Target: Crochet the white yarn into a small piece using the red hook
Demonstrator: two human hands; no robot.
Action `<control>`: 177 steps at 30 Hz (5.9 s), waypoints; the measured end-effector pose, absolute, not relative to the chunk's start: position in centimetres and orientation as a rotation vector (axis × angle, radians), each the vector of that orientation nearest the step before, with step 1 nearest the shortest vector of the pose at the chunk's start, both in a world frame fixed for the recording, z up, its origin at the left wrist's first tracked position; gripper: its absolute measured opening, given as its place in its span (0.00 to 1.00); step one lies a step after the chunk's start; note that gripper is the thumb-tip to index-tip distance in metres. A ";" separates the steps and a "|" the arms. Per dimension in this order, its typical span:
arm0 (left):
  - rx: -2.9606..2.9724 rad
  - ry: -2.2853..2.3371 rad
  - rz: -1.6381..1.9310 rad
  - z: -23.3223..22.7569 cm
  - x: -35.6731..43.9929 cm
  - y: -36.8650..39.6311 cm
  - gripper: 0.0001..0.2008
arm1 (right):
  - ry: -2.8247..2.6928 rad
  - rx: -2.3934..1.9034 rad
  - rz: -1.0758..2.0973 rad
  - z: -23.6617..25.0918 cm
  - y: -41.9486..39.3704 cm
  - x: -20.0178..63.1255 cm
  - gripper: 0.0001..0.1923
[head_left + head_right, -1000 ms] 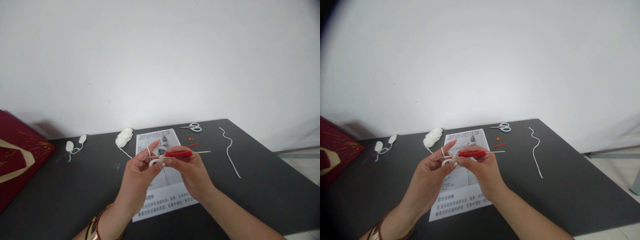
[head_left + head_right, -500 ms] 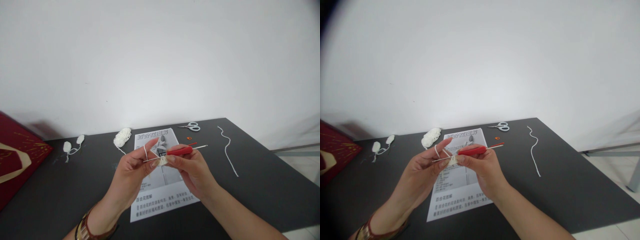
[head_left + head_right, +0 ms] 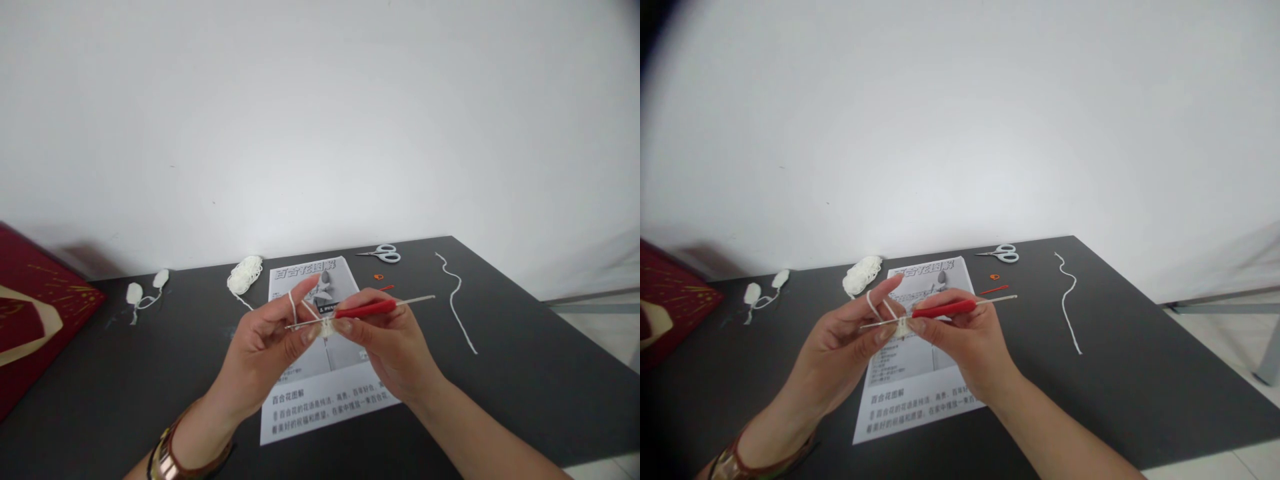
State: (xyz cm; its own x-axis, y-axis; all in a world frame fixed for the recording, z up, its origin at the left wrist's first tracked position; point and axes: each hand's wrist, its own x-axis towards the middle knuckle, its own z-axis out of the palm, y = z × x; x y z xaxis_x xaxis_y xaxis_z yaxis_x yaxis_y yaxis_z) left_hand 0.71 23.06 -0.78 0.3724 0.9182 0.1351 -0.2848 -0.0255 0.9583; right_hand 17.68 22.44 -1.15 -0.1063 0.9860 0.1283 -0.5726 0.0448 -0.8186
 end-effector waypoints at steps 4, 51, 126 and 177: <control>1.208 0.704 1.079 -0.4 0.8 23.0 0.25 | -0.893 -0.636 1.448 -1.1 22.4 17.7 0.08; 1.071 0.917 1.170 1.0 0.8 23.6 0.25 | -0.885 -0.721 1.290 -0.1 23.1 18.8 0.06; 0.957 0.945 0.808 -2.4 -7.4 32.0 0.13 | -1.164 -0.820 1.600 -0.4 23.9 20.1 0.08; 1.208 0.799 0.971 1.8 3.2 25.3 0.29 | -1.464 -0.822 0.981 -0.7 24.0 19.6 0.04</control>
